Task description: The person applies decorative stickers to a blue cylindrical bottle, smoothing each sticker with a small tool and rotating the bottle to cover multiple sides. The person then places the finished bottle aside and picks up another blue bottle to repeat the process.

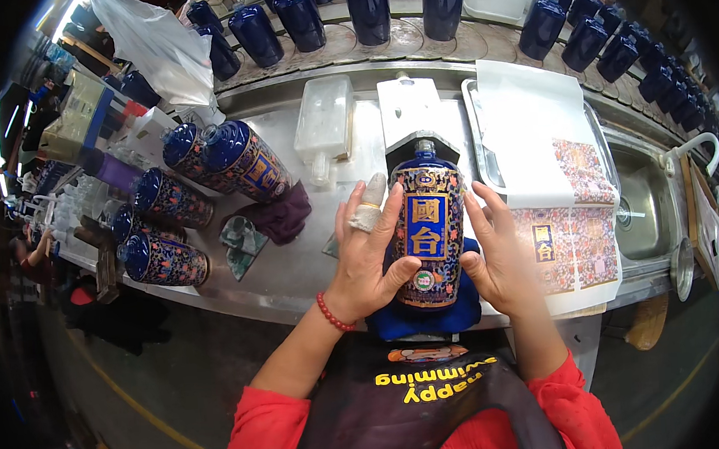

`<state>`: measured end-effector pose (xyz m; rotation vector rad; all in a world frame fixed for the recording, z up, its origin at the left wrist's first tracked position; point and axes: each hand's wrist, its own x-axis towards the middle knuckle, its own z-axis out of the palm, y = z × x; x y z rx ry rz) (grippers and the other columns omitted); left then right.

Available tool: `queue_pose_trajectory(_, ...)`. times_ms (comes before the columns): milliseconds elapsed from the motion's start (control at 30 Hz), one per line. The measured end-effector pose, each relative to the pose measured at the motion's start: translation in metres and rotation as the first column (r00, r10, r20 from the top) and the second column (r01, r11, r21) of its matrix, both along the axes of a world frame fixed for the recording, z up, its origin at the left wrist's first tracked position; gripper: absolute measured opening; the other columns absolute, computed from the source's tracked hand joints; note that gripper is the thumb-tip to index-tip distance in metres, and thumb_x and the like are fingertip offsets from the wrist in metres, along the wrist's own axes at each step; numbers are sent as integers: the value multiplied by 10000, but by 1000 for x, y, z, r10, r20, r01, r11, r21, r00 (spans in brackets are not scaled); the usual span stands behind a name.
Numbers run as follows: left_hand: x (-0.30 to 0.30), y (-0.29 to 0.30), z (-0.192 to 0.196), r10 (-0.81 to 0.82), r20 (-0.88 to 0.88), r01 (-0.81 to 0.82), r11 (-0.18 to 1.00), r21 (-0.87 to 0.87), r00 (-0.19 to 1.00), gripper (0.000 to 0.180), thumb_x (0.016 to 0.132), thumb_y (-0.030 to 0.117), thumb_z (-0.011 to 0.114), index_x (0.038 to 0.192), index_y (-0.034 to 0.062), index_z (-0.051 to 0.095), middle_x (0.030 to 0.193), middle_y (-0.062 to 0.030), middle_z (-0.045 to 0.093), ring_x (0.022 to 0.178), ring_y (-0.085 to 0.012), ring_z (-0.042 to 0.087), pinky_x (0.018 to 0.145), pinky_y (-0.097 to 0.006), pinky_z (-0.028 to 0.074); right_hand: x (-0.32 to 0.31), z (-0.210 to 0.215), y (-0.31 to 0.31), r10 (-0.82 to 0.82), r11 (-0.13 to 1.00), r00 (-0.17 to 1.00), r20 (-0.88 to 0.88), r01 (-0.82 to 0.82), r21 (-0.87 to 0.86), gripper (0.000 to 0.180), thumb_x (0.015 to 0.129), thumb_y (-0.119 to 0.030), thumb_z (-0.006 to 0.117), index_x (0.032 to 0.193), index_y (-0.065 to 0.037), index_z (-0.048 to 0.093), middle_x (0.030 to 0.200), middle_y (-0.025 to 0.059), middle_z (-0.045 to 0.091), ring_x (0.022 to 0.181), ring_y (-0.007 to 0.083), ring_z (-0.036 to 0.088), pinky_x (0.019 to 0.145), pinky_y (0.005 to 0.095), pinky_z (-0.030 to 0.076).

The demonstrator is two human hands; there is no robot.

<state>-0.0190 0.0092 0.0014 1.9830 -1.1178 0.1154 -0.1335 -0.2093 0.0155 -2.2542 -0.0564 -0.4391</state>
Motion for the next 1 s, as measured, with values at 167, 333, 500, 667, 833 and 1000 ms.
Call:
queue_pose_trajectory(167, 0, -5, -2, -28, -50, 26, 999, -30, 998, 892, 984, 679, 459, 1603, 54, 317, 1586, -255, 371, 1477, -503, 256, 1191, -621, 86, 10, 3, 1, 19, 1000, 998, -55, -19, 13, 722, 1017, -535, 549, 1560, -78, 420, 1550, 241, 335, 1214, 344, 480, 1068, 432, 418)
queue_pose_trajectory(333, 0, -4, -1, -30, -57, 29, 1000, -12, 998, 896, 986, 670, 466, 1606, 45, 298, 1599, -252, 349, 1481, -508, 251, 1187, -632, 89, 11, 2, -1, 10, 1000, 999, -45, -11, -18, 742, 1012, -545, 551, 1569, -77, 404, 1549, 241, 339, 1245, 368, 473, 1071, 437, 417)
queue_pose_trajectory(500, -2, -5, -3, -33, -51, 32, 999, -22, 998, 910, 980, 664, 488, 1611, 44, 276, 1614, -243, 330, 1486, -507, 245, 1186, -637, 90, 12, 4, -4, 29, 999, 996, -82, -31, -18, 759, 1010, -536, 562, 1574, -61, 383, 1541, 243, 354, 1278, 379, 465, 1076, 436, 418)
queue_pose_trajectory(667, -3, -8, 1, -24, -44, 24, 1000, -8, 999, 924, 974, 670, 494, 1613, 43, 262, 1615, -241, 329, 1487, -508, 243, 1185, -642, 90, 12, 5, -6, 35, 999, 995, -97, -38, -28, 771, 1013, -529, 562, 1581, -49, 361, 1533, 252, 358, 1337, 402, 446, 1104, 438, 403)
queue_pose_trajectory(833, 2, -9, 7, -30, -45, 28, 998, -50, 999, 899, 992, 645, 484, 1616, 41, 252, 1598, -239, 360, 1482, -482, 277, 1199, -609, 88, 14, -1, -9, 50, 998, 998, -48, -52, -42, 777, 1004, -525, 580, 1577, -47, 365, 1540, 263, 345, 1352, 422, 440, 1112, 451, 397)
queue_pose_trajectory(1000, 11, -5, -1, -114, -109, 101, 988, -119, 987, 799, 1016, 610, 471, 1577, 49, 376, 1533, -227, 462, 1461, -413, 353, 1209, -501, 154, 11, -9, -13, 106, 994, 994, 12, -106, 4, 815, 961, -539, 640, 1584, -86, 372, 1561, 248, 330, 1287, 400, 493, 1089, 448, 427)
